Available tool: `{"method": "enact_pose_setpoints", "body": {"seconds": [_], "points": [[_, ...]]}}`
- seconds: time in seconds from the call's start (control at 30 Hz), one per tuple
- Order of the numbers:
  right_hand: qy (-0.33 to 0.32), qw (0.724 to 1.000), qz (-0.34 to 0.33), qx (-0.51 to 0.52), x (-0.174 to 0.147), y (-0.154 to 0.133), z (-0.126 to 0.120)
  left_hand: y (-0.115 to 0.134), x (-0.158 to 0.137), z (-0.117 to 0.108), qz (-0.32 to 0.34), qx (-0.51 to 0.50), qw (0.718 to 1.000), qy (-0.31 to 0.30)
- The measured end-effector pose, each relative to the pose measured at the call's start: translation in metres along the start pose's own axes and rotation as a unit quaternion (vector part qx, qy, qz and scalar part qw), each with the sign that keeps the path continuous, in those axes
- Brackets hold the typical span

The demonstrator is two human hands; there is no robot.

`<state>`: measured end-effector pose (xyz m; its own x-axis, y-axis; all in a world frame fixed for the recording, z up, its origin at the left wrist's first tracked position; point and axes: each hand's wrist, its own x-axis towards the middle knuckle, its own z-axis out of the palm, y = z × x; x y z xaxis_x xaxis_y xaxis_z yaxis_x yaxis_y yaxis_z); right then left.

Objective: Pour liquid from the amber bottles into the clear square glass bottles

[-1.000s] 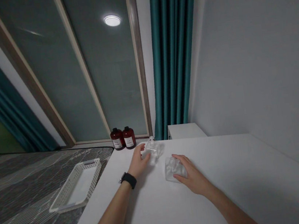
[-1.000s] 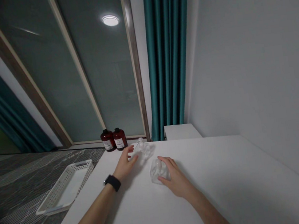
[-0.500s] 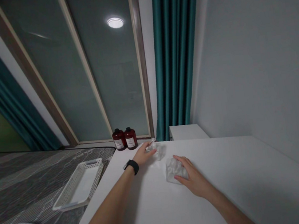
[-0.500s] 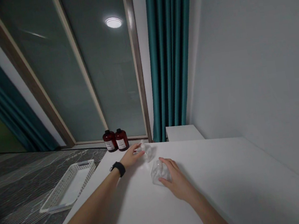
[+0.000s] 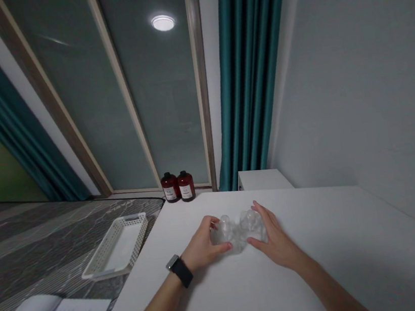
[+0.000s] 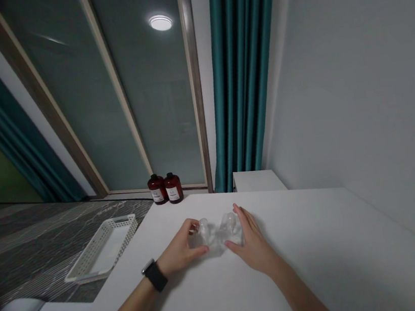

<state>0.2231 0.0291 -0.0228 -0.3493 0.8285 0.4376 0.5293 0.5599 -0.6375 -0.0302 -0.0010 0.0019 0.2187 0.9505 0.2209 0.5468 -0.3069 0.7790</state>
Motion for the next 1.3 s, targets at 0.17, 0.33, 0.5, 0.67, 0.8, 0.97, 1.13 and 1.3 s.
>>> {"method": "enact_pose_setpoints", "body": {"seconds": [0.17,0.33,0.5,0.67,0.8,0.97,1.13,1.3], "points": [[0.136,0.984,-0.099,-0.064,0.001,-0.019,-0.003,0.009,-0.008,-0.007,0.026,0.008,0.998,-0.053],[0.165,0.960,-0.204,-0.094,0.000,-0.053,0.003,0.009,-0.008,-0.009,0.059,-0.016,0.994,-0.088],[0.119,0.967,-0.201,-0.098,0.003,-0.068,0.017,0.005,-0.008,-0.007,0.076,-0.006,0.993,-0.090],[0.132,0.969,-0.187,-0.090,0.007,-0.070,0.022,0.008,-0.007,-0.008,0.064,-0.008,0.993,-0.094],[0.135,0.968,-0.192,-0.090,0.008,-0.074,0.022,0.010,-0.007,-0.008,0.063,-0.009,0.993,-0.101],[0.129,0.967,-0.208,-0.075,0.008,-0.074,0.020,0.007,-0.008,-0.011,0.067,-0.025,0.991,-0.115],[0.102,0.969,-0.214,-0.072,0.005,-0.070,0.017,0.006,-0.008,-0.012,0.070,-0.027,0.989,-0.124],[0.141,0.976,-0.163,-0.041,0.000,-0.046,0.001,0.006,-0.007,-0.018,0.073,-0.025,0.989,-0.124]]}}
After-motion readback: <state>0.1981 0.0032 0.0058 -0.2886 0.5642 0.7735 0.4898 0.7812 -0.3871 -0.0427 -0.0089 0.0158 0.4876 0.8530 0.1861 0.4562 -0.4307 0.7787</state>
